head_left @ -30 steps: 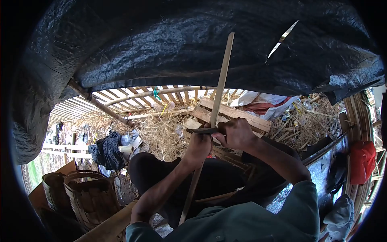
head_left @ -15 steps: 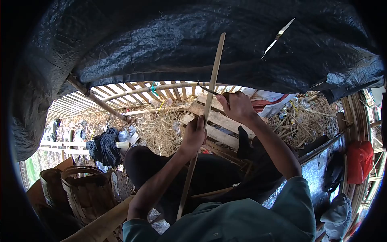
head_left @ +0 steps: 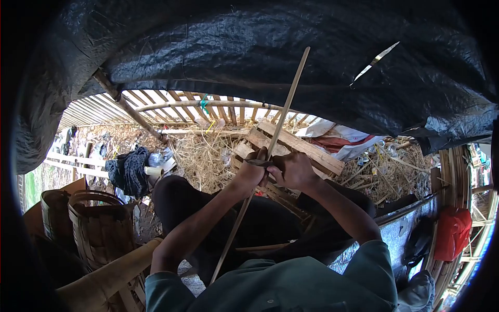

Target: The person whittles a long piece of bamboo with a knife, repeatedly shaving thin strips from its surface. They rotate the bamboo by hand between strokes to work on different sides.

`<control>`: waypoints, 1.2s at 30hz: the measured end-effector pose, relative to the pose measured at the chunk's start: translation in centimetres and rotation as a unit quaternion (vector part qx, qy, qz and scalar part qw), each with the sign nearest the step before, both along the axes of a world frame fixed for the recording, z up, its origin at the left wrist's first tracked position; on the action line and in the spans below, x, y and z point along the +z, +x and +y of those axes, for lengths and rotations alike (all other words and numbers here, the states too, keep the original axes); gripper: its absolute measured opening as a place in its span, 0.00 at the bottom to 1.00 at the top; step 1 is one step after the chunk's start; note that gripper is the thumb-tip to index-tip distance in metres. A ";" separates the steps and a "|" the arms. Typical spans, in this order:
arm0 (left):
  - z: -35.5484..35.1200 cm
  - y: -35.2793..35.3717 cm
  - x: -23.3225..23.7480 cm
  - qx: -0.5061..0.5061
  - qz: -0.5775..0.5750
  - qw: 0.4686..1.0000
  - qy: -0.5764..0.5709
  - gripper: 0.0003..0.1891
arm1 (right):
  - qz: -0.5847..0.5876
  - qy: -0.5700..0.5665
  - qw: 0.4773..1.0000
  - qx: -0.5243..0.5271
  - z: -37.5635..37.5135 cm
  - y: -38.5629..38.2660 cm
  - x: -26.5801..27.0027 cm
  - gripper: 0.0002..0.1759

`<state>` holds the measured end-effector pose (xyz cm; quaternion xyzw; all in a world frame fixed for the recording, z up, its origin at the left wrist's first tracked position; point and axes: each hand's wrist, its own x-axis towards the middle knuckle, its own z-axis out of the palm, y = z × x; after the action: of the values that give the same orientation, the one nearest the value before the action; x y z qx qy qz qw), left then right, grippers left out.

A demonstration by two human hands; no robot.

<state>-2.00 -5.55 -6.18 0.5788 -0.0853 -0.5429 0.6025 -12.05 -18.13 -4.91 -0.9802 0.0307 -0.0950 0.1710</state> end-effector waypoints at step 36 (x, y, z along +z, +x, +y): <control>2.0 1.6 2.1 0.007 0.045 0.997 -0.067 0.22 | -0.086 0.027 0.994 0.054 -0.4 3.4 0.4 0.25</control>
<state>-0.40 -3.56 -4.10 0.5129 -0.0905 -0.5574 0.6466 -8.64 -18.48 -4.50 -0.9637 -0.0346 -0.1685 0.2044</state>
